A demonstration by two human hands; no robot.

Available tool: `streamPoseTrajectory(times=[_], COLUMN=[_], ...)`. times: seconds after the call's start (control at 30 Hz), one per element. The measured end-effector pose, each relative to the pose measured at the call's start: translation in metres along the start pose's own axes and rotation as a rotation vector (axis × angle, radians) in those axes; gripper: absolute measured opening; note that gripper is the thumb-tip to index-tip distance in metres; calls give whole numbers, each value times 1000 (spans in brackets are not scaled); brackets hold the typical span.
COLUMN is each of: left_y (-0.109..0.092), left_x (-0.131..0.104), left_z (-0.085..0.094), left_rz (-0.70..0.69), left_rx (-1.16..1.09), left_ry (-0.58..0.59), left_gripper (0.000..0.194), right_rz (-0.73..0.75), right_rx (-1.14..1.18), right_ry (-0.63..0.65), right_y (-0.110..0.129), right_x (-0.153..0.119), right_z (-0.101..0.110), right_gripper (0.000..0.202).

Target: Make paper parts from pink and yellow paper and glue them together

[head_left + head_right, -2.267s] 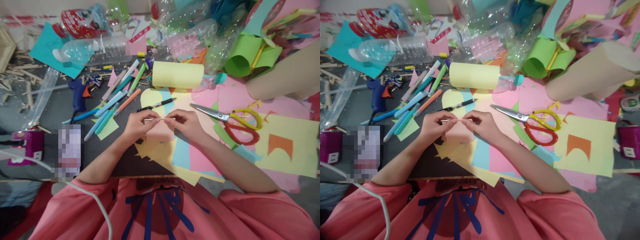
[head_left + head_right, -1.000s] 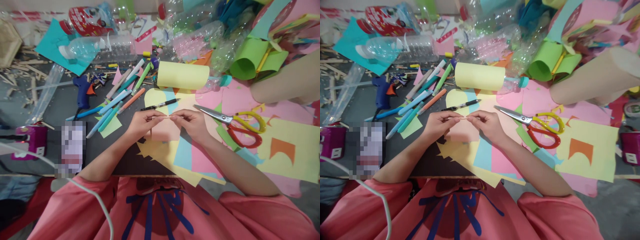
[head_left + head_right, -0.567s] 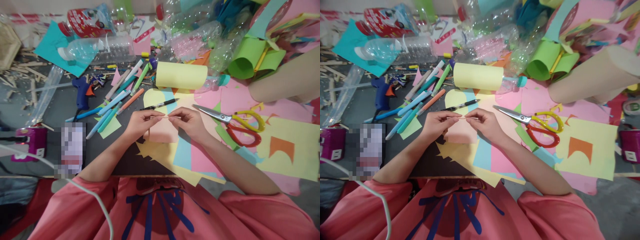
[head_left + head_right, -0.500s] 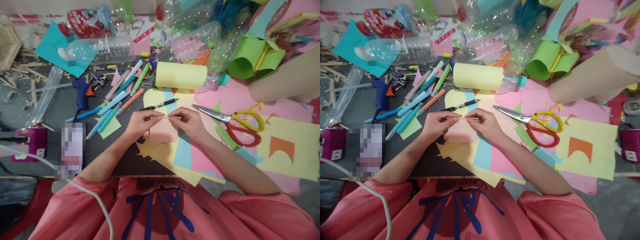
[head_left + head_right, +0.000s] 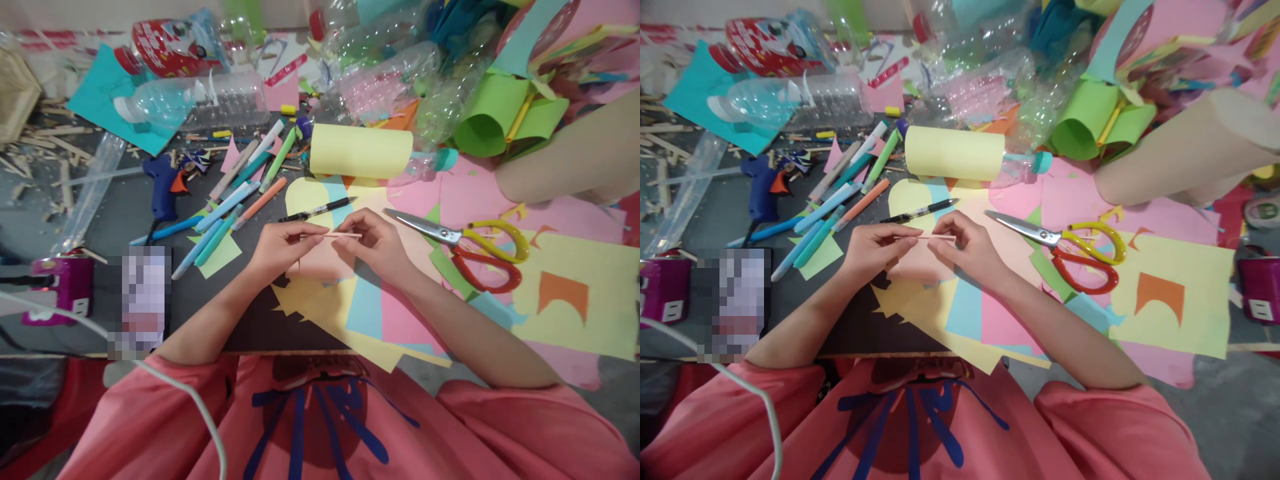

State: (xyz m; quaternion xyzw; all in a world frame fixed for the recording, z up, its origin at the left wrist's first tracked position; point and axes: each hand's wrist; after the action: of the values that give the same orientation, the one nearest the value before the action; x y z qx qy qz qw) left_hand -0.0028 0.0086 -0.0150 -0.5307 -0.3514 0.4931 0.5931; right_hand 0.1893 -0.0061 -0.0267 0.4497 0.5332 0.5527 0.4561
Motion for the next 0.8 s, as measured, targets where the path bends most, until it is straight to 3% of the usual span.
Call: streamPoseTrajectory(times=[0.17, 0.4, 0.8], left_y=[-1, -1, -4], left_x=[-1, 0, -2], left_z=[1, 1, 2], left_rz=[-21, 56, 63], left_rx=[10, 24, 101], left_ry=[5, 53, 73], left_gripper=[13, 28, 25], right_rz=[-92, -64, -26], right_rx=[-46, -99, -166], right_ry=[34, 8, 19], right_y=[1, 3, 6], right_x=[3, 2, -2], right_z=[2, 3, 4], right_gripper=[23, 15, 15])
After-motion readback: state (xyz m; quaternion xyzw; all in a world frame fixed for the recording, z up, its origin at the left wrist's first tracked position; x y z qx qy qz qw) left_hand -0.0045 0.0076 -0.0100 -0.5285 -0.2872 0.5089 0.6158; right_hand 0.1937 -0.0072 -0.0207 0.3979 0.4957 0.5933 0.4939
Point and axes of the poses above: each hand's wrist, its own x-axis towards the middle knuckle, its own z-axis out of the back of the hand, y = z × x, and after that the axes turned 1 degree about z, right-handed
